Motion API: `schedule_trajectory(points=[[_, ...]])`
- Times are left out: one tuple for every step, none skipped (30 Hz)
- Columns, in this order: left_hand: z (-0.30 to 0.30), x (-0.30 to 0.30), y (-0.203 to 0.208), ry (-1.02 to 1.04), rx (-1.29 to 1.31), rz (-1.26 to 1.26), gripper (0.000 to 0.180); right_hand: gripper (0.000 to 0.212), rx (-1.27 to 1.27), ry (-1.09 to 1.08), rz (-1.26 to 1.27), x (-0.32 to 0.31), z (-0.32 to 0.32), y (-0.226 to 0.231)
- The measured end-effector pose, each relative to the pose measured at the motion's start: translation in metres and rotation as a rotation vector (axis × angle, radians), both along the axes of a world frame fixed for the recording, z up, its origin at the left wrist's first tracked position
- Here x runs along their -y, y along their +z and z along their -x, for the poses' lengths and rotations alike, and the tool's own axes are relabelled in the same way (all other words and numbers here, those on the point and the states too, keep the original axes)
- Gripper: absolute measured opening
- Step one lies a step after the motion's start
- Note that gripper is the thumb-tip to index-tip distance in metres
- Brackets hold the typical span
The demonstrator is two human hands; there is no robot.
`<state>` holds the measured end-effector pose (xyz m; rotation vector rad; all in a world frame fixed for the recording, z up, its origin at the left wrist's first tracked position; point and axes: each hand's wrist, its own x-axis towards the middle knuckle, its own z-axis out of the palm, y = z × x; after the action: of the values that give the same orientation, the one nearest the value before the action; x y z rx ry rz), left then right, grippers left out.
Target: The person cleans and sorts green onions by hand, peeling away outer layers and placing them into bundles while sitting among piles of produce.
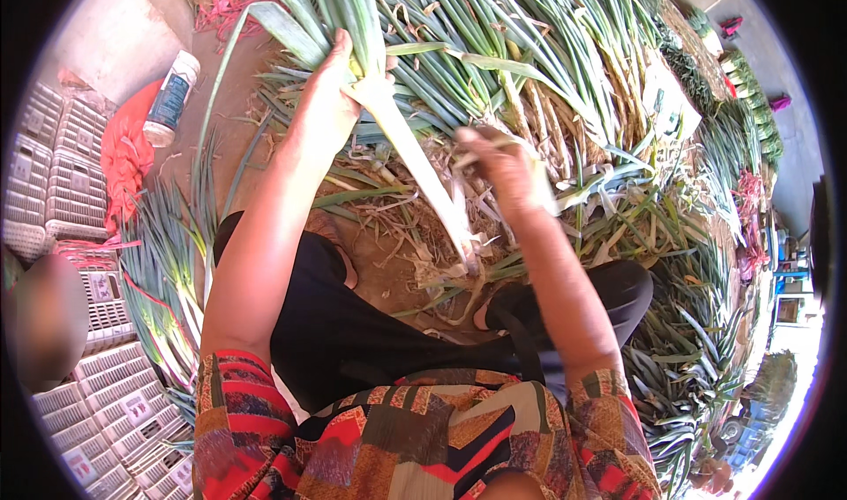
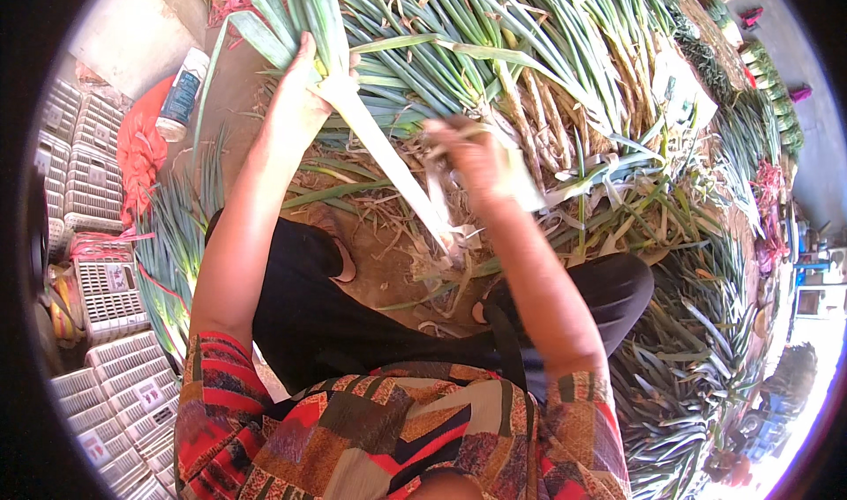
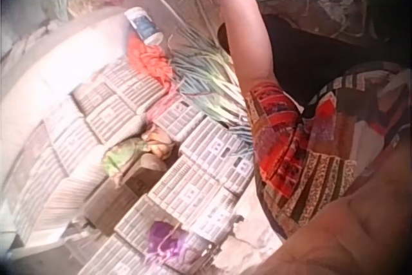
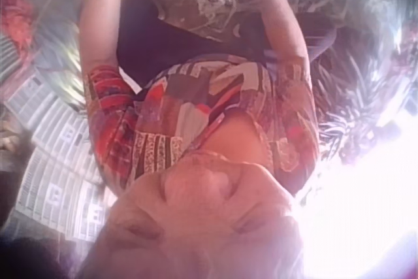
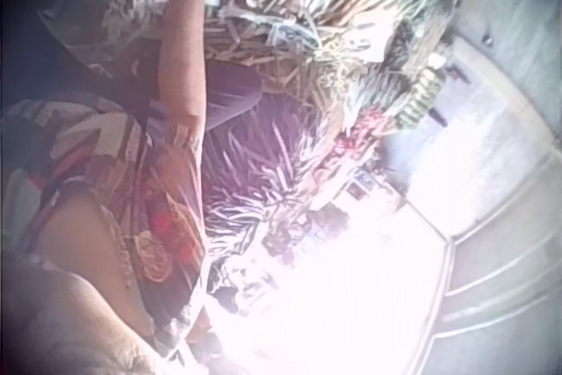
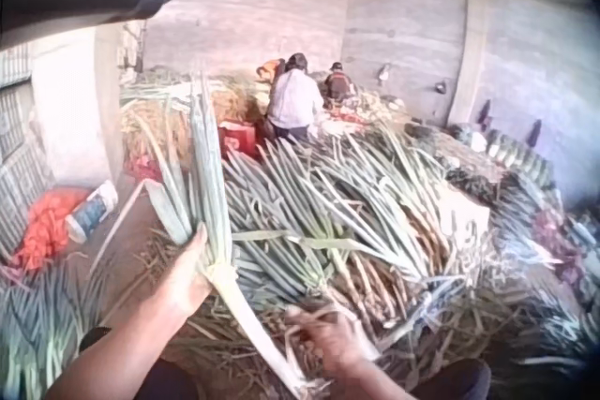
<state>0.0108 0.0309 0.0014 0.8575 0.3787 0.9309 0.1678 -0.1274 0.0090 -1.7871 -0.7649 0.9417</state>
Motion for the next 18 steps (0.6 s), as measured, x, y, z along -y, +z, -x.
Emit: schedule_trajectory(points=[[-0.009,0.003,0.0,-0.031,-0.011,0.033,0.045,0.045,0.153,0.21,-0.156,-0.012,-0.002,-0.024],[-0.013,0.005,0.0,-0.03,-0.018,0.042,0.044,0.037,0.213,0.225,-0.294,-0.021,0.014,-0.031],[-0.015,0.007,0.001,-0.027,-0.026,0.048,0.044,0.032,0.07,0.198,-0.542,-0.037,0.027,-0.047],[-0.016,0.008,0.001,-0.019,-0.031,0.056,0.043,0.031,0.064,0.162,-0.572,-0.046,0.033,-0.047],[-0.018,0.009,-0.001,-0.03,-0.04,0.047,0.043,0.031,0.058,0.126,-0.602,-0.05,0.036,-0.045],[-0.02,0.008,-0.003,-0.041,-0.048,0.038,0.042,0.029,0.047,0.094,-0.609,-0.052,0.038,-0.045],[-0.021,0.008,-0.004,-0.052,-0.055,0.029,0.042,0.028,0.036,0.061,-0.616,-0.053,0.039,-0.045],[-0.021,0.007,-0.004,-0.056,-0.074,0.042,0.041,0.027,0.024,0.029,-0.622,-0.054,0.04,-0.044],[-0.022,0.007,-0.005,-0.058,-0.068,0.047,0.04,0.026,0.083,-0.014,-0.633,-0.053,0.043,-0.042],[-0.023,0.007,-0.006,-0.059,-0.062,0.051,0.04,0.025,0.142,-0.057,-0.644,-0.051,0.047,-0.039],[-0.023,0.007,-0.007,-0.061,-0.056,0.056,0.04,0.025,0.2,-0.1,-0.654,-0.05,0.049,-0.037],[-0.023,0.008,-0.006,-0.057,-0.062,0.05,0.039,0.025,0.157,-0.082,-0.645,-0.05,0.049,-0.035],[-0.023,0.008,-0.004,-0.052,-0.068,0.044,0.039,0.026,0.114,-0.064,-0.636,-0.049,0.048,-0.034],[-0.022,0.009,-0.001,-0.048,-0.074,0.038,0.038,0.026,0.071,-0.046,-0.626,-0.048,0.048,-0.034],[-0.022,0.011,0.001,-0.032,-0.089,0.043,0.037,0.025,0.174,-0.011,-0.677,-0.047,0.049,-0.034],[-0.021,0.014,0.004,-0.017,-0.104,0.048,0.036,0.025,0.279,0.023,-0.727,-0.045,0.05,-0.034],[-0.021,0.015,0.004,-0.002,-0.119,0.053,0.035,0.025,0.383,0.059,-0.775,-0.041,0.052,-0.034],[-0.02,0.013,0.003,0.0,-0.139,0.111,0.033,0.026,0.473,0.118,-0.818,-0.034,0.058,-0.028]])
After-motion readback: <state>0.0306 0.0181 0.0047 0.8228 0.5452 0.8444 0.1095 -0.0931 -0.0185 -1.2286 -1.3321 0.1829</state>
